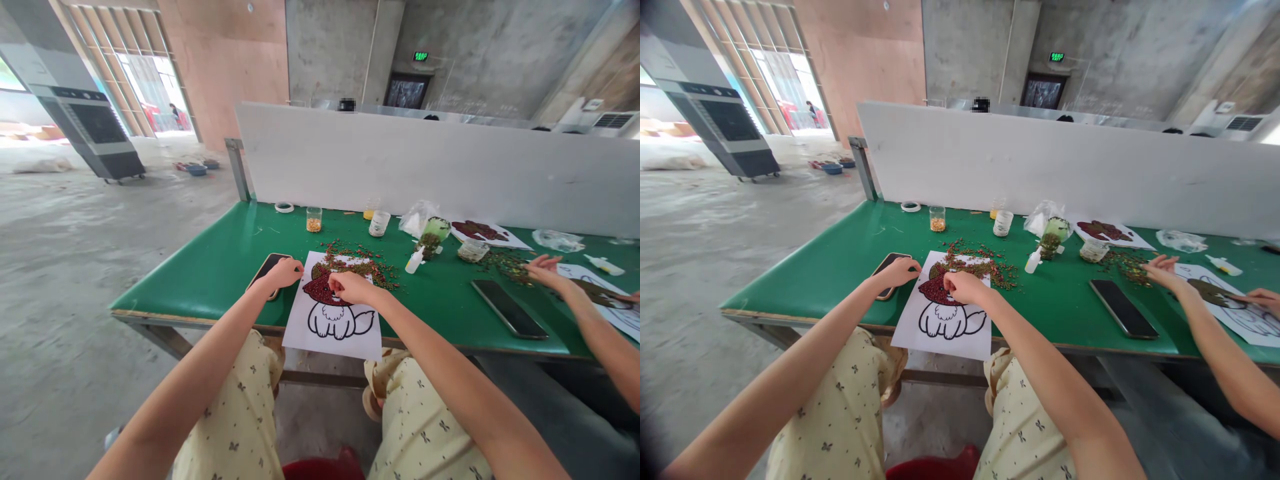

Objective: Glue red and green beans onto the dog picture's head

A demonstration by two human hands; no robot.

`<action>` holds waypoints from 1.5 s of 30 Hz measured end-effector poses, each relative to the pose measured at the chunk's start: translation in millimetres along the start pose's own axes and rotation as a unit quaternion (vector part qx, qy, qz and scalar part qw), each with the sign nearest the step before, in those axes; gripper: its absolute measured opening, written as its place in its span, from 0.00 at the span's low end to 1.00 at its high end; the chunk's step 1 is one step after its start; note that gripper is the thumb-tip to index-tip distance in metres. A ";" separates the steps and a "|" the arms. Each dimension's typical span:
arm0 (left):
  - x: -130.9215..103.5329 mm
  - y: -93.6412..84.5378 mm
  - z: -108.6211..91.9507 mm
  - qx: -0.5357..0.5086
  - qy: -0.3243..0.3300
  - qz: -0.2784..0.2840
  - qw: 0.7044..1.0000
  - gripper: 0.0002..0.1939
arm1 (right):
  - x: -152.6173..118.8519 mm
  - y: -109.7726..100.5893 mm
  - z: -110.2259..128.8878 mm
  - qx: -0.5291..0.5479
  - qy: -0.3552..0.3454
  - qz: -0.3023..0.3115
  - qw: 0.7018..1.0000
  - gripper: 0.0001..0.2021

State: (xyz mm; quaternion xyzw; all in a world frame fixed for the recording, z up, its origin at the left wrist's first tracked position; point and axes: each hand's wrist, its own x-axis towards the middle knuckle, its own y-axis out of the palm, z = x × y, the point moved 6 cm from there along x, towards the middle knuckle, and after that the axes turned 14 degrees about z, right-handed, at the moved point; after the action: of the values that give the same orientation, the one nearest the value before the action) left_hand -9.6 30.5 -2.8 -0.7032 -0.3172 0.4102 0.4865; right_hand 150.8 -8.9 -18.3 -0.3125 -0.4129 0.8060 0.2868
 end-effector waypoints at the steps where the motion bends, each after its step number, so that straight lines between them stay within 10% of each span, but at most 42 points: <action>1: -0.2 0.0 -0.2 0.000 0.000 0.001 1.000 0.12 | -0.3 0.8 1.1 -0.009 0.005 0.005 1.000 0.12; 45: -0.3 0.7 0.5 -0.005 -0.013 0.006 1.000 0.13 | -6.6 3.7 17.5 -0.121 0.033 0.071 0.990 0.09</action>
State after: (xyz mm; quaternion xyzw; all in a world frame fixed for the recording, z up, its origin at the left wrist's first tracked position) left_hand -10.2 30.2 -3.4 -0.7020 -0.3215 0.4205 0.4764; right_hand 141.3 -23.9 -11.6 -0.3993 -0.4748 0.7577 0.2026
